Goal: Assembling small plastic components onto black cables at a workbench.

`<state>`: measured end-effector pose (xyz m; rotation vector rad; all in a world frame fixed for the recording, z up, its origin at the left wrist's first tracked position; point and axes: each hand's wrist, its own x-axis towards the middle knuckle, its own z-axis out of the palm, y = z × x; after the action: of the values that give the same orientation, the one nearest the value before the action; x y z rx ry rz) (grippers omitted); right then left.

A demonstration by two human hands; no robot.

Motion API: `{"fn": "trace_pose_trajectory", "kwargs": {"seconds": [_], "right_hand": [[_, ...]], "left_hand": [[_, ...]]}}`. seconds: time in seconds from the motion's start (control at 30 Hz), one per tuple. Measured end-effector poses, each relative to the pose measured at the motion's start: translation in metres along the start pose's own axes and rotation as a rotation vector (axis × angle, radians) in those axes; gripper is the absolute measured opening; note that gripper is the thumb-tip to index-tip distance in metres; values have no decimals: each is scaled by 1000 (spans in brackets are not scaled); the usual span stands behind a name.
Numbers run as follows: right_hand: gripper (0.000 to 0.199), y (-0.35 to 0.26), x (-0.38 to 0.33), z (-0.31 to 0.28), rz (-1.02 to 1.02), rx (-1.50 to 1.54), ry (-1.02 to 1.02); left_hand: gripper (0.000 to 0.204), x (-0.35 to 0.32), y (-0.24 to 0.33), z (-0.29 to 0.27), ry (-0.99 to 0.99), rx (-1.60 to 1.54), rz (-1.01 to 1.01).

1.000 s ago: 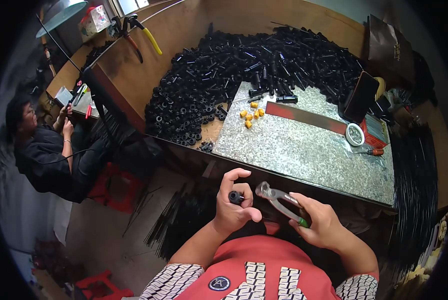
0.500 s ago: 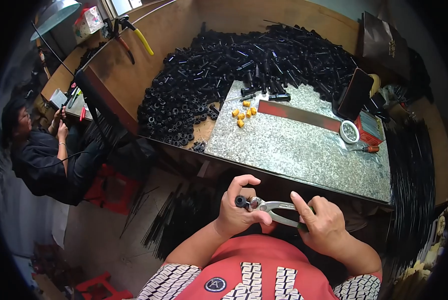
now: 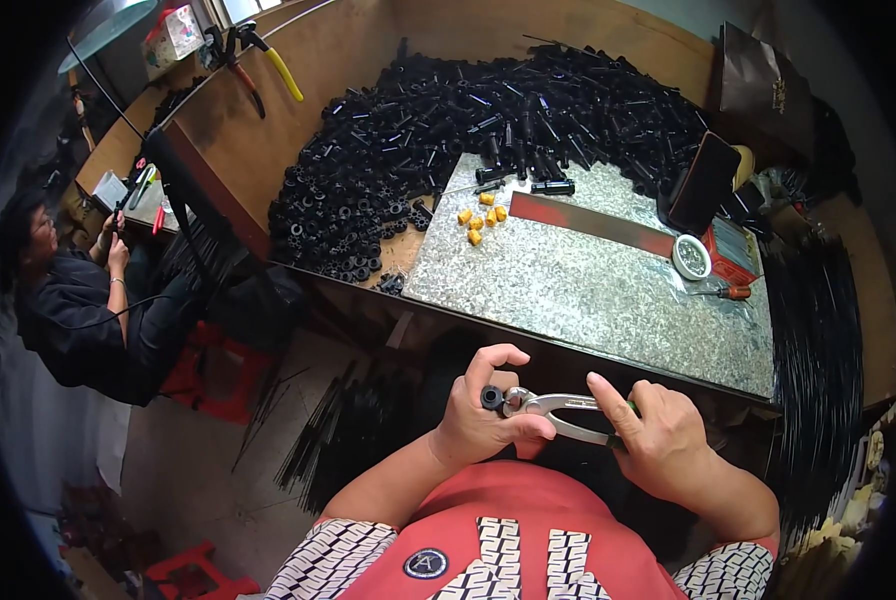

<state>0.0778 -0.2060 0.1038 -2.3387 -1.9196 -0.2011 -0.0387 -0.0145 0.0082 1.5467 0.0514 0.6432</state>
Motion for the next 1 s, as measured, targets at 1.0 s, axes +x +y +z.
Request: {"fn": "trace_pose_trajectory", "kwargs": {"seconds": [1.0], "right_hand": [[62,-5,-15,-4,13,83,-50]], "left_hand": [[65,6,-1,-4,-127,95,72]]}}
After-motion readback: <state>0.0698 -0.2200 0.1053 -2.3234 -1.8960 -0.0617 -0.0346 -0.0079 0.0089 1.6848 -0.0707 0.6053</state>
